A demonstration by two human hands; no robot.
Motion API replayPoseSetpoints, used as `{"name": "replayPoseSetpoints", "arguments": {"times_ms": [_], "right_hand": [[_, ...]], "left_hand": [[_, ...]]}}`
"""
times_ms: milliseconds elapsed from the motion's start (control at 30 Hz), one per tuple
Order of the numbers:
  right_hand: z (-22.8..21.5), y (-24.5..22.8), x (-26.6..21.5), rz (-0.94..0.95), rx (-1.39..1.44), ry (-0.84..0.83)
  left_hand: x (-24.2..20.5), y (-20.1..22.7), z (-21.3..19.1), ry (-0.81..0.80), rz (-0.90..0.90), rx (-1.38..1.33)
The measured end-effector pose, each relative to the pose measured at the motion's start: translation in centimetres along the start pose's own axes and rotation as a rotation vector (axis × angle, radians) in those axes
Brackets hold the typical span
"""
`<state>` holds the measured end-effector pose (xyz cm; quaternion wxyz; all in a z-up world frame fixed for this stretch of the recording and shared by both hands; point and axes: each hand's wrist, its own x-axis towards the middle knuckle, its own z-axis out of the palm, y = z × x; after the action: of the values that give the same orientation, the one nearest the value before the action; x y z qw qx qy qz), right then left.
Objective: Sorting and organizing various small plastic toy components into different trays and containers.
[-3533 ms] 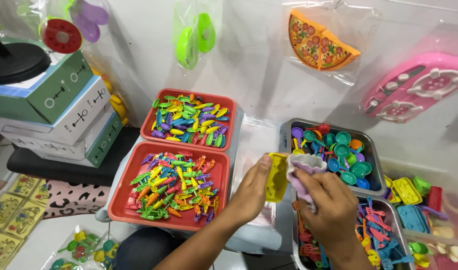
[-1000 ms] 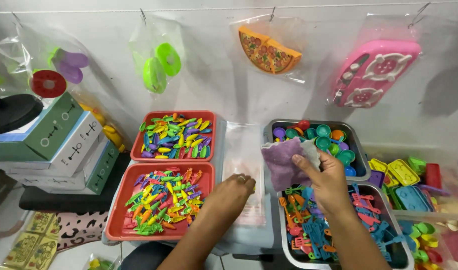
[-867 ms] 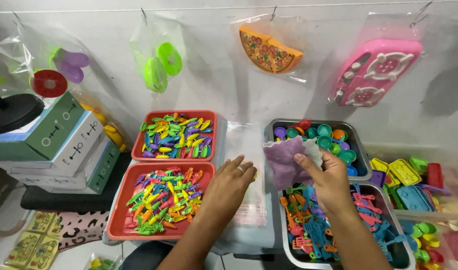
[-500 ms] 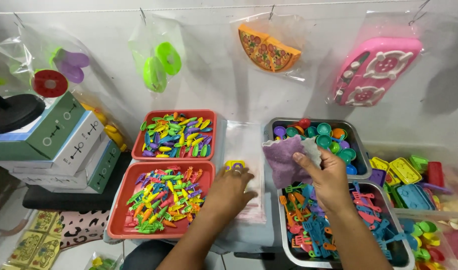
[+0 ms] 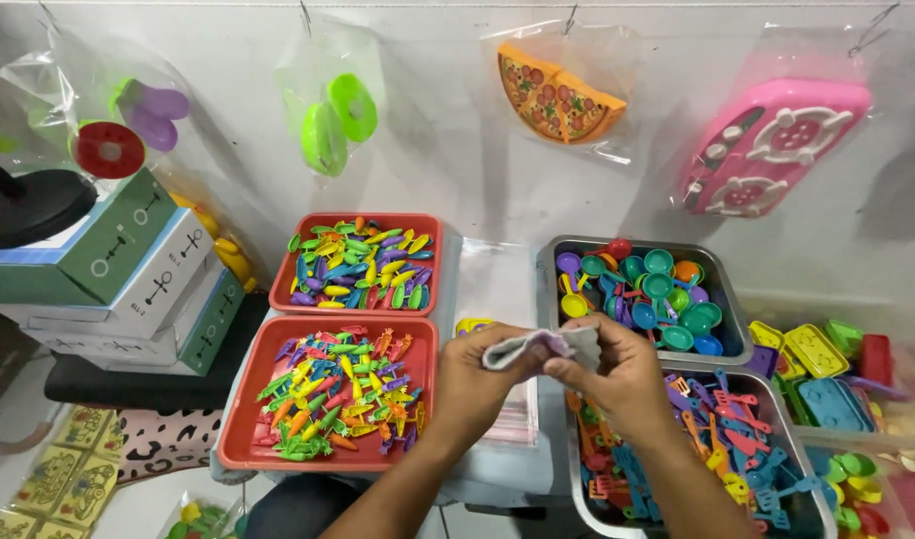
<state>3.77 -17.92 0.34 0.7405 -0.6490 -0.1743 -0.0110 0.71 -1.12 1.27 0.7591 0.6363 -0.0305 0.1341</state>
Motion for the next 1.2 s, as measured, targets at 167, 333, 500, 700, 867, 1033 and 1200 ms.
{"name": "replayPoseSetpoints", "arguments": {"times_ms": [167,333,500,700,867,1033,1200], "right_hand": [[-0.1,-0.5,-0.4,0.102,-0.202,0.134],[-0.4,0.1,0.1,-0.022,-0.169,0.116],[-1.3,0.1,0.2,-0.011,-0.165,0.102],[-1.5,-0.7,0.1,0.009,-0.121,0.097],[-1.5,-0.6,0.3,0.078,-0.142,-0.02],[-2.1,0.1,0.4,0.084,-0.127,-0.009],[-2.6,2.0,0.6,0.066,-0.04,-0.039]], "left_hand": [[0.4,-1.0,-1.3,-0.064,-0.032,0.16],[0.6,0.1,-1.4,-0.065,-0.087,0.047],[0.9,2.8,-2.6,-0.202,0.281,0.123],[1.1,4.5,-3.9,-0.36,0.456,0.404],[1.3,2.0,-4.1,-0.255,0.357,0.495],[1.5,0.7,-3.6,-0.194,0.128,0.17],[1.2,1.3,-2.6,-0.198,-0.101,-0.111]]}}
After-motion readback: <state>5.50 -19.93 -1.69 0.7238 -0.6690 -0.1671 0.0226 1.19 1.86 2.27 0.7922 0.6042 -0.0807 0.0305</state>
